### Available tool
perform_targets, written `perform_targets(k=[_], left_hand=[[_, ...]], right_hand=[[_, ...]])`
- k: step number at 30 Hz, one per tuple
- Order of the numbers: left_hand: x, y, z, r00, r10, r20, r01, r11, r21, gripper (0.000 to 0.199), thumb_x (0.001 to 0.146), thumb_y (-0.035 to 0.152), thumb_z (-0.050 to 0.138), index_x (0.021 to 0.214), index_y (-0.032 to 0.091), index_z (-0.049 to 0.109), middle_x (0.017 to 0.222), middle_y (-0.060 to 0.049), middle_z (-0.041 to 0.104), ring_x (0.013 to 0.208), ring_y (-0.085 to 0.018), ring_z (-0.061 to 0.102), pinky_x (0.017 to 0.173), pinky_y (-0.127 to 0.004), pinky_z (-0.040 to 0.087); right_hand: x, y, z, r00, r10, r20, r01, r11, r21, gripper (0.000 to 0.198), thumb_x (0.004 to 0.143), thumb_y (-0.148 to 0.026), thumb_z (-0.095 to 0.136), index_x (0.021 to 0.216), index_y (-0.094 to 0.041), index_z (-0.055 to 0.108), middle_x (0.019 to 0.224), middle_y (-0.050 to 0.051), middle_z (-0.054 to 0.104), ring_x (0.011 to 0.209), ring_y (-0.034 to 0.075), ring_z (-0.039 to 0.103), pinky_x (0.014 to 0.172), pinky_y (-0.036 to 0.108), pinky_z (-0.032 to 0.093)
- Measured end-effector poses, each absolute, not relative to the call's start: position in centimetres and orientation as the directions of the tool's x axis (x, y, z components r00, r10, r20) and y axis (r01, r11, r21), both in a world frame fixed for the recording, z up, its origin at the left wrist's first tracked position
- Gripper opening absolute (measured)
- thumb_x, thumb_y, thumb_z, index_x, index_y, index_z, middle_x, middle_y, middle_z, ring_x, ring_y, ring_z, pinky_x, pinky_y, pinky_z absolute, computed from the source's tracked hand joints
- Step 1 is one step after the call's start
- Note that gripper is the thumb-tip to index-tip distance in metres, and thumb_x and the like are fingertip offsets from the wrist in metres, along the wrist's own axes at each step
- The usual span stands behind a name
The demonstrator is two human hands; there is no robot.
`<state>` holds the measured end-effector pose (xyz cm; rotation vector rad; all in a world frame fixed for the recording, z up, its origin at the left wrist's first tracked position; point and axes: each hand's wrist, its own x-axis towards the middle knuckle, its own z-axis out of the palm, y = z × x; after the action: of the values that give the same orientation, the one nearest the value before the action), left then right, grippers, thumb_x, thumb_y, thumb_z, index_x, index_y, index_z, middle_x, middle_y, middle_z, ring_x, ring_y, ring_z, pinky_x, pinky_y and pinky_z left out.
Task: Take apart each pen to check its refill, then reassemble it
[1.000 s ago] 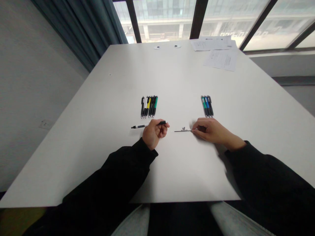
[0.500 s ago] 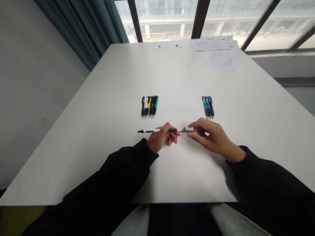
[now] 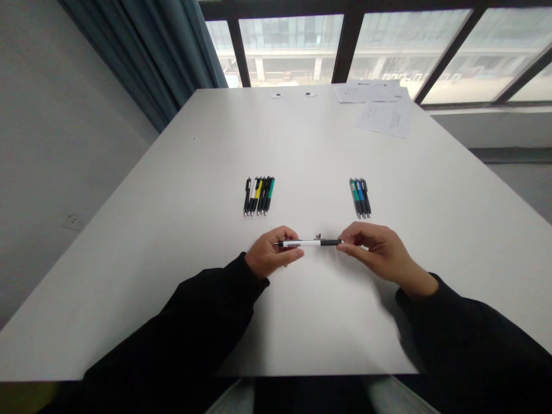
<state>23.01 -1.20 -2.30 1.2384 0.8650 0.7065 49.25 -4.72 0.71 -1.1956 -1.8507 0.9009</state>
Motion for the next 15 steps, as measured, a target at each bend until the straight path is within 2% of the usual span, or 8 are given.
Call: perform_targets(k=[3,8,12,15], left_hand=[[22.3,-0.5,-2.3,0.432,0.894,-0.117,0.020,0.120,0.993,0.030,0.070,0.034,0.083,0.088,0.015,0.069,0.066,0.000,0.061,0.055,-0.010,0.053,0.052,-0.021,0.043],[22.4,-0.5,-2.3,0.428,0.899,0.090,0.261,-0.218,0.940,0.016,0.073,0.023,0.080,0.088,0.022,0.080,0.077,-0.005,0.070,0.062,-0.012,0.056,0.066,-0.024,0.048],[22.6,-0.6,-2.5,0.468,0.864,0.188,0.323,-0.365,0.873,0.015,0.076,0.021,0.077,0.089,0.025,0.081,0.092,-0.009,0.075,0.077,-0.018,0.065,0.078,-0.029,0.051],[22.6,-0.7,-2.8,0.495,0.842,0.214,0.346,-0.417,0.841,0.018,0.078,0.018,0.074,0.092,0.027,0.081,0.094,-0.010,0.075,0.087,-0.021,0.068,0.086,-0.032,0.052]], right_hand=[[51.1,-4.2,-0.2,-0.287,0.951,0.117,0.457,0.244,-0.855,0.024,0.084,-0.041,0.073,0.082,-0.019,0.067,0.067,0.001,0.061,0.059,0.013,0.054,0.054,0.026,0.043],[52.0,-3.9,-1.4,-0.350,0.935,0.054,0.607,0.271,-0.747,0.020,0.087,-0.036,0.067,0.079,-0.019,0.064,0.066,0.001,0.060,0.056,0.013,0.050,0.051,0.025,0.039],[51.9,-3.8,-1.3,-0.370,0.928,0.047,0.675,0.303,-0.673,0.011,0.086,-0.029,0.066,0.082,-0.020,0.064,0.069,0.001,0.062,0.060,0.014,0.053,0.055,0.026,0.040],[51.9,-3.8,-1.1,-0.377,0.925,0.048,0.686,0.314,-0.656,0.007,0.086,-0.027,0.065,0.085,-0.020,0.065,0.070,0.001,0.062,0.060,0.014,0.054,0.056,0.027,0.041]])
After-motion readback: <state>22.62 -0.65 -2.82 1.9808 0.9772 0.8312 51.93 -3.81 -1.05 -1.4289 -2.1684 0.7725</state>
